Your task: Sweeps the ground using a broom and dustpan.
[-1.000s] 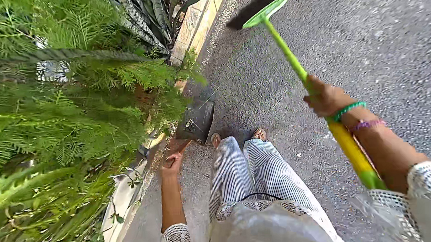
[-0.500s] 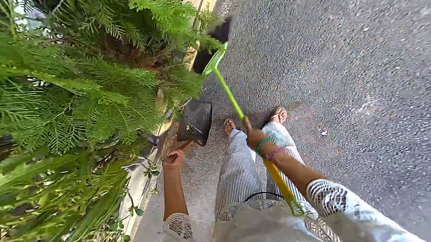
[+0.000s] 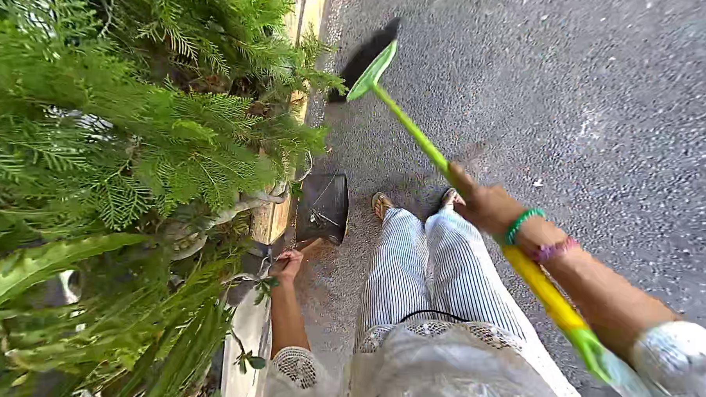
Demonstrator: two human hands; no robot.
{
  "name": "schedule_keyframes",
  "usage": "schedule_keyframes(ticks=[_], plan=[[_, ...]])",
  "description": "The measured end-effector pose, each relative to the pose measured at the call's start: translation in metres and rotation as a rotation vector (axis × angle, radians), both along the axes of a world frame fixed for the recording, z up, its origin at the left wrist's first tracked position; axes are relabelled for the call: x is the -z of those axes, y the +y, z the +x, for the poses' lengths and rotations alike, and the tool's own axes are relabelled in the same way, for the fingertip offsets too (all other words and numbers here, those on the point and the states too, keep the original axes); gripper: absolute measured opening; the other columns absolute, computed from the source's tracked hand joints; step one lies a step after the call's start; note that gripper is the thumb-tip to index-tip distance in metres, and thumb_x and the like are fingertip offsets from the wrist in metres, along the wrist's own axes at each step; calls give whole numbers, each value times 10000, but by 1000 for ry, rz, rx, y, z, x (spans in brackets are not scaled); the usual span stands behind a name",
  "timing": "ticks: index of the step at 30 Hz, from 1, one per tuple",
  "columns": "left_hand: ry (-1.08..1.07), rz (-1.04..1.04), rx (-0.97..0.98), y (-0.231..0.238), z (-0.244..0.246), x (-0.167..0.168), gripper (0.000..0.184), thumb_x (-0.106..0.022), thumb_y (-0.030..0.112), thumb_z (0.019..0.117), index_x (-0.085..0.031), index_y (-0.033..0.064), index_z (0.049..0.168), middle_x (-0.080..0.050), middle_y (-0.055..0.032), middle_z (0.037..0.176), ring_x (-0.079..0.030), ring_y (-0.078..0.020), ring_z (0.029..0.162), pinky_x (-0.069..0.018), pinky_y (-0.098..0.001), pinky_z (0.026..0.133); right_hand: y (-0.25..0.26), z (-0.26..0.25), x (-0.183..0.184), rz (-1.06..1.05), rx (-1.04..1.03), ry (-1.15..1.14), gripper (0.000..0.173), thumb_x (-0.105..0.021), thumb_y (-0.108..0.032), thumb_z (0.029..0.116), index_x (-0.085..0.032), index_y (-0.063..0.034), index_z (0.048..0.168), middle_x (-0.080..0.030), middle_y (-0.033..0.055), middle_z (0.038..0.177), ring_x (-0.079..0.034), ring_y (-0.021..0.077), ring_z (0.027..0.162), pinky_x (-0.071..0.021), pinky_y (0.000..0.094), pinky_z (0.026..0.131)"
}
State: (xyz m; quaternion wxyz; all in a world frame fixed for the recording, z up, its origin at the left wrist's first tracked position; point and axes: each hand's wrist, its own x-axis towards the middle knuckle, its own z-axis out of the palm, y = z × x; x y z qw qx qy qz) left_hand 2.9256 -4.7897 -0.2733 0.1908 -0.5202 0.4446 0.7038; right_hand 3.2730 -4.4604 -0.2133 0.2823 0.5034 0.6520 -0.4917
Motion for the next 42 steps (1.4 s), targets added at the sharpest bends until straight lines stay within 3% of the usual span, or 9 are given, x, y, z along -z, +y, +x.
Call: schedule_keyframes(ticks=[4,8,15,20,24,30,33,38,42], plan=[[-14,-25,7,-4,8,2,404,-340,396,1049,-470,148,758,-517,-12,636,-525,-126,533,-515,-240,558,2,-38,47,67,190,-42,912,-594,-137,1001,25,-188,1668,-622,421,1082,-639,601,927,-500,731,749],[-1,7,22,-9,7,1,404,-357,356,1070,-470,133,753,-512,-16,620,-520,-114,509,-500,-215,516,-86,-48,87,-100,-41,-161,965,-631,-86,967,56,-113,1644,-622,377,1188,-638,534,1111,-508,675,918],[25,118,-35,-52,23,-1,374,-363,409,1066,-471,123,849,-500,-20,657,-514,-110,519,-497,-201,524,-183,10,33,-257,-362,-84,932,-582,-110,974,22,-240,1671,-600,357,1270,-619,529,1149,-490,672,948],[33,199,-75,-112,58,-18,411,-353,351,1060,-478,102,759,-521,-36,613,-538,-124,505,-506,-210,517,-159,66,-17,-82,-181,18,831,-576,-119,1011,-89,-239,1674,-660,351,1050,-676,492,848,-541,641,769],[8,216,-133,-166,84,-32,415,-327,331,1035,-485,91,735,-529,-44,607,-546,-136,498,-507,-215,504,-114,73,12,124,27,112,799,-593,-99,1019,-152,-239,1670,-648,360,955,-633,494,704,-511,677,656],[37,230,-98,-258,129,-54,436,-289,301,1063,-541,45,815,-581,-64,653,-580,-119,520,-511,-195,502,-81,-7,63,154,172,80,740,-570,-127,1016,-166,-101,1636,-628,387,1100,-669,532,869,-526,703,767],[-4,274,-130,-308,142,-57,357,-345,165,1029,-593,-4,835,-631,-85,676,-623,-126,533,-526,-185,512,-126,-47,83,115,108,39,797,-585,-138,1011,-106,-76,1645,-608,411,1173,-651,568,995,-504,711,852],[-48,192,-226,-360,141,-64,365,-351,196,1043,-589,12,836,-639,-81,692,-630,-127,546,-530,-181,519,-255,-65,99,-67,-245,-105,966,-597,-70,982,93,-160,1652,-613,392,1195,-645,538,1089,-512,674,904],[-21,159,-345,-386,124,-58,367,-342,184,1015,-556,31,759,-609,-66,655,-592,-109,507,-512,-164,505,-297,-32,76,-137,-451,-51,948,-632,-116,980,5,-234,1672,-655,350,1110,-662,513,999,-518,653,863]])
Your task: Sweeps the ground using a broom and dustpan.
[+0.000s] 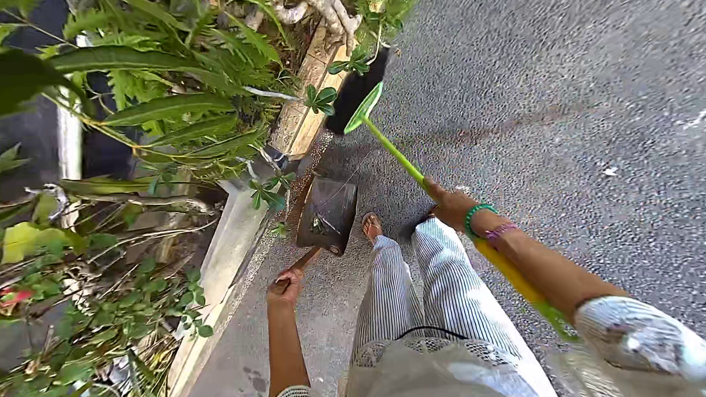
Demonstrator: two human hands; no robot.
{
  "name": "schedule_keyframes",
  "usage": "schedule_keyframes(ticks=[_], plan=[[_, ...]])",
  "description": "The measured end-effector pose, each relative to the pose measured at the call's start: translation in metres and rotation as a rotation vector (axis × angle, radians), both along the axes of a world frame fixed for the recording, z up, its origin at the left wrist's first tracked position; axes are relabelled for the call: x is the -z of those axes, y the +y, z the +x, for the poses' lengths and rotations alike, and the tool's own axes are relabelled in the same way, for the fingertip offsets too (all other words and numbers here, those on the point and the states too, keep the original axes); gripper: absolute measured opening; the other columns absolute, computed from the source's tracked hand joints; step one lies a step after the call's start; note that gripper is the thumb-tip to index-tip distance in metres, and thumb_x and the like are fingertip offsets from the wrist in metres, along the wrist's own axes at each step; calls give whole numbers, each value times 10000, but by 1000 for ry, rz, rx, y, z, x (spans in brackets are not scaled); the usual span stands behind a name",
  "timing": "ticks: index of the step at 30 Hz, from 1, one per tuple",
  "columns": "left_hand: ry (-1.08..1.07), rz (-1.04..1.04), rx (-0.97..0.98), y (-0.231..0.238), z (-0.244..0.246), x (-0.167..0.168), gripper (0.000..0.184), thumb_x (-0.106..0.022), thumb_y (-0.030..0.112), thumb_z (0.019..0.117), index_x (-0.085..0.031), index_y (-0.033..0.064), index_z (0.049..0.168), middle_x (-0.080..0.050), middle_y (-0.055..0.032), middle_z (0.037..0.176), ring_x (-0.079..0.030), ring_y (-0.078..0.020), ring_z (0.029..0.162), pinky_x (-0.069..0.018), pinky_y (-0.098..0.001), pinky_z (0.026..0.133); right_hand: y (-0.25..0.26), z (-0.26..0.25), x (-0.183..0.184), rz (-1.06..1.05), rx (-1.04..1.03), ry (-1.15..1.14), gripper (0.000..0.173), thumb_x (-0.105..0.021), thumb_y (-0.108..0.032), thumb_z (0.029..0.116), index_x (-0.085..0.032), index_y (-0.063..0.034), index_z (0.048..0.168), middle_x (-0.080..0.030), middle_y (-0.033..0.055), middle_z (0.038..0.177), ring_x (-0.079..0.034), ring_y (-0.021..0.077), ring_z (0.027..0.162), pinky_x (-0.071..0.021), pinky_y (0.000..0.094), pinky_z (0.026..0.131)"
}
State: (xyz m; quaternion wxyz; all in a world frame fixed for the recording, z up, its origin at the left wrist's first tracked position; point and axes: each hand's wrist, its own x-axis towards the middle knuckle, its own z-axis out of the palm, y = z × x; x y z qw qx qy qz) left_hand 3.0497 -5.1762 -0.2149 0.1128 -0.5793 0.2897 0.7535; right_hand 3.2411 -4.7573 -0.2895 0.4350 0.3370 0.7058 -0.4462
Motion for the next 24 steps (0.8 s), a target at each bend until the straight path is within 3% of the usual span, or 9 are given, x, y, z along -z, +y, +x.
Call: schedule_keyframes(ticks=[3,6,9,13,15,18,21,24], plan=[[1,-72,33,-15,-18,4,431,-309,269,1033,-528,63,724,-573,-42,612,-564,-107,484,-505,-174,499,-2,28,-56,-35,25,12,875,-604,-100,994,-77,-257,1675,-617,370,1203,-640,530,1039,-503,671,887],[2,-130,86,-26,-38,10,447,-267,332,1055,-507,87,767,-543,-25,608,-551,-108,489,-514,-192,511,4,40,-81,66,153,4,854,-575,-104,1016,-56,-264,1675,-644,367,1073,-653,513,896,-511,657,789],[12,-192,126,-29,-59,18,399,-294,316,1057,-492,98,787,-536,-34,622,-549,-122,505,-514,-209,516,14,26,-45,203,362,51,864,-602,-128,1011,-69,-278,1674,-648,366,992,-648,516,793,-513,681,704],[36,-215,107,-26,-85,30,342,-315,297,1055,-461,120,801,-511,-29,629,-528,-115,500,-500,-208,498,-6,-33,-1,178,484,57,879,-599,-143,1019,-7,-187,1668,-640,382,1065,-669,530,851,-529,688,752],[45,-225,117,-24,-97,33,345,-301,323,1060,-458,125,824,-501,-24,640,-520,-118,509,-500,-219,503,-60,-45,16,132,422,42,906,-613,-152,1002,6,-169,1663,-633,388,1079,-659,543,916,-523,687,774],[25,-239,126,-15,-114,37,344,-310,312,1064,-459,121,821,-488,-11,625,-502,-102,488,-483,-208,483,-150,-52,10,-19,104,-122,992,-599,-130,981,138,-163,1643,-579,379,1296,-600,513,1205,-476,649,997],[47,-255,124,-7,-130,38,341,-311,313,1075,-452,130,825,-461,-4,608,-474,-94,475,-471,-206,480,-209,-30,-8,-89,-79,-147,995,-571,-95,977,160,-206,1642,-599,355,1286,-616,509,1190,-488,647,989],[28,-250,132,-10,-142,41,336,-309,332,1069,-441,141,827,-449,-1,613,-460,-97,477,-454,-213,476,-205,-5,-52,-140,-94,-131,941,-591,-117,987,42,-257,1669,-624,355,1241,-630,525,1137,-491,665,962]])
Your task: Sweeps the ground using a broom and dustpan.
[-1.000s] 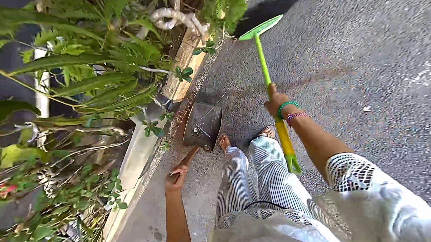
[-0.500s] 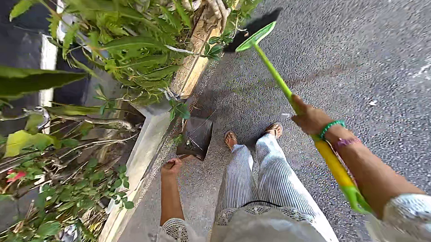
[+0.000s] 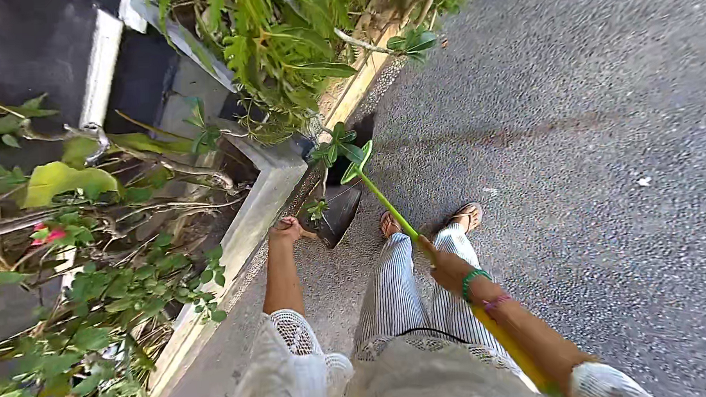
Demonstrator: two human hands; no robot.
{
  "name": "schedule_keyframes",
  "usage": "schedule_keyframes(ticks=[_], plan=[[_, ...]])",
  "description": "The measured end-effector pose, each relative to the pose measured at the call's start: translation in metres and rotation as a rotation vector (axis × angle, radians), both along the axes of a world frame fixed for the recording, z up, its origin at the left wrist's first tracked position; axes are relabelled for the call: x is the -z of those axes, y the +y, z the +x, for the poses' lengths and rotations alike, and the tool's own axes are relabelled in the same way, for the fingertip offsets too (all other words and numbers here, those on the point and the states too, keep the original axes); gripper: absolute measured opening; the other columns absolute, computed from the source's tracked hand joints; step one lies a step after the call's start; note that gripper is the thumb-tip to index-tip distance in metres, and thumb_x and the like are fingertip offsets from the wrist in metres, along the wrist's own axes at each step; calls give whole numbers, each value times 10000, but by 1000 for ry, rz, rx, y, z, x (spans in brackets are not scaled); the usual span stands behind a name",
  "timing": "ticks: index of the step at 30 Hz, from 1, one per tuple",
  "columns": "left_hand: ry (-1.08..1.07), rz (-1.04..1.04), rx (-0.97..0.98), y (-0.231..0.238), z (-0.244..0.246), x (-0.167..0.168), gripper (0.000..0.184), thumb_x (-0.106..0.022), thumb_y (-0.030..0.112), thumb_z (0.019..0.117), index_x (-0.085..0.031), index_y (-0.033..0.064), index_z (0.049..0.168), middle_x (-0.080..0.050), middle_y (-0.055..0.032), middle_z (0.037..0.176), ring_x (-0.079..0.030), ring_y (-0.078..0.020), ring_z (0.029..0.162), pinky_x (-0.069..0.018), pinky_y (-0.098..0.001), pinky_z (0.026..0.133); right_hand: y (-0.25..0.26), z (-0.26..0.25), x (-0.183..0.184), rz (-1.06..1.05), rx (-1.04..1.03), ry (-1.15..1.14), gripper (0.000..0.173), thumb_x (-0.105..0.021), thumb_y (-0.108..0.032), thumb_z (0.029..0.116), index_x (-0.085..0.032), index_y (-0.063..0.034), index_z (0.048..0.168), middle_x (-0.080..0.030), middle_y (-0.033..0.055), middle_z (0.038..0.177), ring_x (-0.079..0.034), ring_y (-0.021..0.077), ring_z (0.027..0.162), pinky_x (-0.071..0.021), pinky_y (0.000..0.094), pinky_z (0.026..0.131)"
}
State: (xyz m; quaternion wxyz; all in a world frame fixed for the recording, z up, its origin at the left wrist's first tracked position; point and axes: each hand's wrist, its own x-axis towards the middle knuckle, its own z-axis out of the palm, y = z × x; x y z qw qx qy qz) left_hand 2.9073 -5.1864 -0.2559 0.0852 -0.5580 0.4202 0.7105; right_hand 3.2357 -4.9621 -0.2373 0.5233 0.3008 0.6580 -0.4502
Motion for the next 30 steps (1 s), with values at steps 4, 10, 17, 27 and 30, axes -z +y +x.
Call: schedule_keyframes(ticks=[4,10,17,27,30], plan=[[4,25,-32,-8,0,0,332,-303,324,1076,-441,136,840,-445,-1,607,-454,-91,463,-444,-209,456,26,27,-65,104,57,7,894,-580,-121,1007,-7,-287,1672,-664,349,1087,-685,505,918,-542,655,820],[-1,68,-63,-24,7,6,335,-302,304,1077,-438,132,825,-445,-5,596,-468,-94,462,-453,-203,458,78,-33,-17,349,278,87,846,-541,-134,1027,3,-198,1671,-624,380,1168,-662,524,968,-518,667,840],[-66,88,-44,-35,9,10,331,-320,317,1080,-445,132,836,-457,-13,600,-474,-97,465,-458,-209,459,-54,-50,31,102,30,-111,1019,-578,-131,985,209,-207,1627,-604,352,1265,-641,485,1145,-512,605,972],[-82,220,91,-107,52,-18,392,-275,332,1070,-482,101,831,-529,-33,631,-544,-116,502,-501,-214,485,-8,41,-89,107,261,78,852,-581,-147,1011,-68,-301,1674,-686,269,935,-674,379,660,-572,568,649],[-81,285,88,-118,68,-24,394,-291,304,1066,-510,80,827,-563,-51,634,-567,-117,489,-510,-209,470,52,34,-70,271,385,106,808,-549,-123,1023,-92,-260,1675,-677,307,1000,-664,426,717,-547,615,688]])
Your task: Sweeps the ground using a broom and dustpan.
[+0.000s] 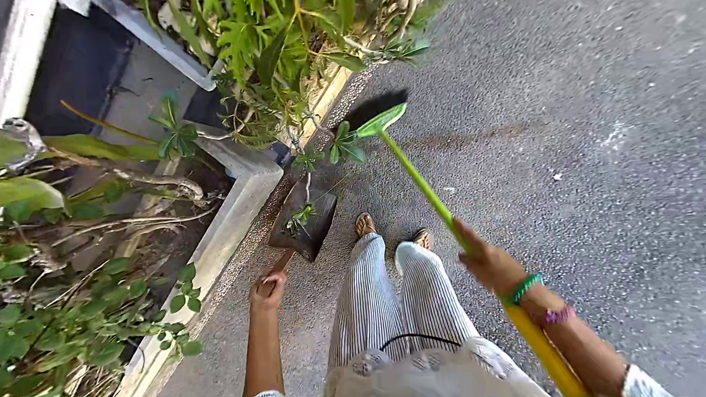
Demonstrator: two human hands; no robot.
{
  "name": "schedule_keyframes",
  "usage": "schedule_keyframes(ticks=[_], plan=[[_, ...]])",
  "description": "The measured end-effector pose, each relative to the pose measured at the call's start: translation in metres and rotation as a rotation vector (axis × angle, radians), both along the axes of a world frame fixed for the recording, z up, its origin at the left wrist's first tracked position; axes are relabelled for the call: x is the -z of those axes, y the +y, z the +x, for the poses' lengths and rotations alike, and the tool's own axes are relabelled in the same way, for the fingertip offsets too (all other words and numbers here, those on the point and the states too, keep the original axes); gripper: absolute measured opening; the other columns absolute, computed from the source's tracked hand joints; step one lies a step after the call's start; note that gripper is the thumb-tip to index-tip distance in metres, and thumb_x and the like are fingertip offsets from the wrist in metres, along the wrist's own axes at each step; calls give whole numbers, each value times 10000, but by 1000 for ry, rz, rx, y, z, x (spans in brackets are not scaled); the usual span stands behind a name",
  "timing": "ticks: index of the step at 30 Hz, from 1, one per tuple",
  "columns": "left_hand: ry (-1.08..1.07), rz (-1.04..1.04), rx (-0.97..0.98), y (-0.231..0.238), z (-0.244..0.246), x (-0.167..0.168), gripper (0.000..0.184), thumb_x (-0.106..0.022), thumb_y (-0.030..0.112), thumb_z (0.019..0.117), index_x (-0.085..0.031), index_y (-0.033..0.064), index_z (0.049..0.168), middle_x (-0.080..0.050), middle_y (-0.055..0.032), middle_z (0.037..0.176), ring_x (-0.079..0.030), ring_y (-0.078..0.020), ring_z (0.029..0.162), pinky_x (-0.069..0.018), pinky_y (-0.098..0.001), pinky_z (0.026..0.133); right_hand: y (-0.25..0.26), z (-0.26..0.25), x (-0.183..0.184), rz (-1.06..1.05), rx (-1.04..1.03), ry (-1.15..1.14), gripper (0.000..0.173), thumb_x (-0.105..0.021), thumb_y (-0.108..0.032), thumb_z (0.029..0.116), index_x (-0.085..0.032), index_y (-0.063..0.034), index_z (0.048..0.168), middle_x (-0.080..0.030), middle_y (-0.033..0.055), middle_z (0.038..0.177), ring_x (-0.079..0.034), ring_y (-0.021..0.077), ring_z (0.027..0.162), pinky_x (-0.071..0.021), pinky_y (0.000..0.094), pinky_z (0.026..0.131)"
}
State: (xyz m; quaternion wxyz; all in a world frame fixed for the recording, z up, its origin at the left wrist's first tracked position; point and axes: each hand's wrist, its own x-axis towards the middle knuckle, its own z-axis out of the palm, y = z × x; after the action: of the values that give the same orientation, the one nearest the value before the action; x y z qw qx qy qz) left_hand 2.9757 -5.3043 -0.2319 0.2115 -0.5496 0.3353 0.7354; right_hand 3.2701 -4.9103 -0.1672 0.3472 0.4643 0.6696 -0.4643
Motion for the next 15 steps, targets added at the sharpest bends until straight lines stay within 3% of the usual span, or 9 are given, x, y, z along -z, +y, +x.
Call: schedule_keyframes(ticks=[2,5,7,10,12,15], plan=[[-7,-2,3,7,6,0,418,-287,315,1065,-512,83,801,-569,-52,622,-569,-124,477,-517,-215,466,47,-15,31,71,97,-1,780,-535,-124,1036,-98,-228,1674,-658,322,1026,-656,442,761,-538,619,721],[-58,-68,26,26,13,8,356,-330,261,1070,-516,64,839,-558,-57,629,-552,-125,464,-496,-204,443,94,-33,91,102,245,-29,825,-521,-143,1052,20,-249,1666,-632,236,928,-624,311,640,-556,492,624],[-76,-78,45,38,18,16,338,-340,259,1067,-523,52,873,-552,-61,631,-549,-124,464,-497,-208,440,87,-36,114,69,240,-45,844,-535,-163,1045,39,-219,1662,-644,270,1010,-663,354,722,-574,532,687],[-59,-54,50,54,24,24,361,-327,267,1072,-529,51,864,-558,-62,625,-547,-125,460,-503,-214,445,25,-25,110,-70,36,-128,893,-562,-198,1031,73,-188,1660,-647,327,1154,-689,450,948,-551,606,858],[-64,-36,29,60,27,23,366,-335,254,1063,-541,47,843,-569,-67,628,-552,-132,465,-508,-218,452,-13,-11,90,-193,-65,-175,933,-569,-175,1021,111,-243,1655,-644,328,1200,-681,473,1030,-535,620,913],[-58,-3,28,68,28,18,374,-326,278,1050,-542,42,857,-585,-76,651,-585,-142,492,-526,-216,468,-19,21,51,-272,-66,-80,908,-628,-127,984,-67,-323,1671,-644,312,1244,-670,484,1056,-524,651,918]])
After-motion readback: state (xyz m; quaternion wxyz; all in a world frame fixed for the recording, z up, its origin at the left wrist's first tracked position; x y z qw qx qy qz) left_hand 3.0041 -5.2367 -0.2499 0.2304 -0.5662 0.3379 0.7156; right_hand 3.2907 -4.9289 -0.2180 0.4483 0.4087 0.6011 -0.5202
